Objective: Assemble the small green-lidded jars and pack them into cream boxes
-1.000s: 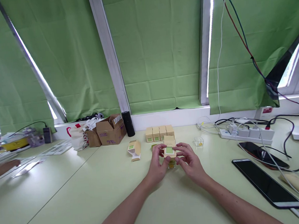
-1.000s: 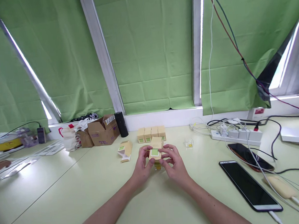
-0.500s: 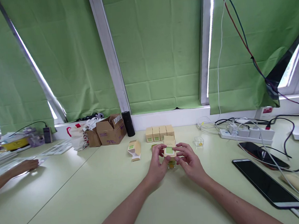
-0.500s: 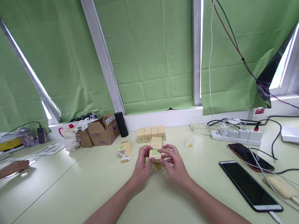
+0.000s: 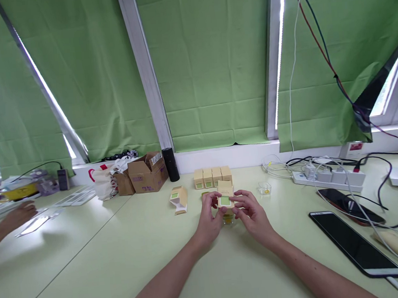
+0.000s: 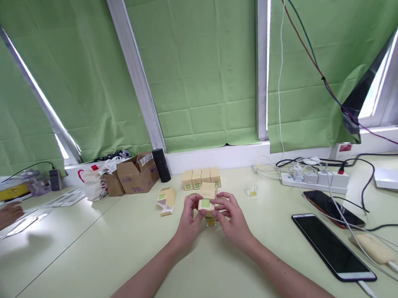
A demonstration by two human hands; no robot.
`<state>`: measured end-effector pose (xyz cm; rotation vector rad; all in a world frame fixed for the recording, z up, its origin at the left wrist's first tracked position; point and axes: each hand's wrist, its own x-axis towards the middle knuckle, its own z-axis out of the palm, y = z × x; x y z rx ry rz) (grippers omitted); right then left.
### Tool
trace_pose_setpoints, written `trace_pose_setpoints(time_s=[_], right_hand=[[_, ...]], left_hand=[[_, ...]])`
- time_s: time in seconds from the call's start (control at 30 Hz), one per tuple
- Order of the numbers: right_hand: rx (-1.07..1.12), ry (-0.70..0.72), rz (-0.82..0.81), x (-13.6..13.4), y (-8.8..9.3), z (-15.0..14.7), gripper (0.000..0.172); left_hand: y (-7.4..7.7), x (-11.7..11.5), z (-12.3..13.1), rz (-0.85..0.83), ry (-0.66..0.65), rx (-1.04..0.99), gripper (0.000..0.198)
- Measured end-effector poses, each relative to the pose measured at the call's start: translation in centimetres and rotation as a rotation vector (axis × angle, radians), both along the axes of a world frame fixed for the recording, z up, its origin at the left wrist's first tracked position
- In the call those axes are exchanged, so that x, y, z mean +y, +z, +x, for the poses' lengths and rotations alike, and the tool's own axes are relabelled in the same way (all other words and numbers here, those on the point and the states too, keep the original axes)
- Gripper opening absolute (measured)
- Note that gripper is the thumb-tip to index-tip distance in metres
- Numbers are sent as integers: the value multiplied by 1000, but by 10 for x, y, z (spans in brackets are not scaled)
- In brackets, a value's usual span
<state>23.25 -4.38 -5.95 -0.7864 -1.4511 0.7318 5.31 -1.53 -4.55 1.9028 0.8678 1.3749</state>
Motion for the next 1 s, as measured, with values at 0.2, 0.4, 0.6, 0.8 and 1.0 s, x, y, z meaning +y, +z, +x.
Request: trace_pose_setpoints(time_s=[0.2,0.4,0.6,0.8,1.0], right_hand=[[2,3,9,1,-2,0,28],[8,9,2,2,-2,0,30],[32,38,-33,3,-3,0,31],[11,20,-19,2,-1,1,34],[-56,-17,27,3,-1,2,37]], left_hand=[[-1,0,0,22,11,13,39],[-2,2,0,28,28,7,42],[1,-3,-3,37,-11,35,44],[3,-4,-4,91,-42,35,39],[4,-5,-3,183,8,108,41]])
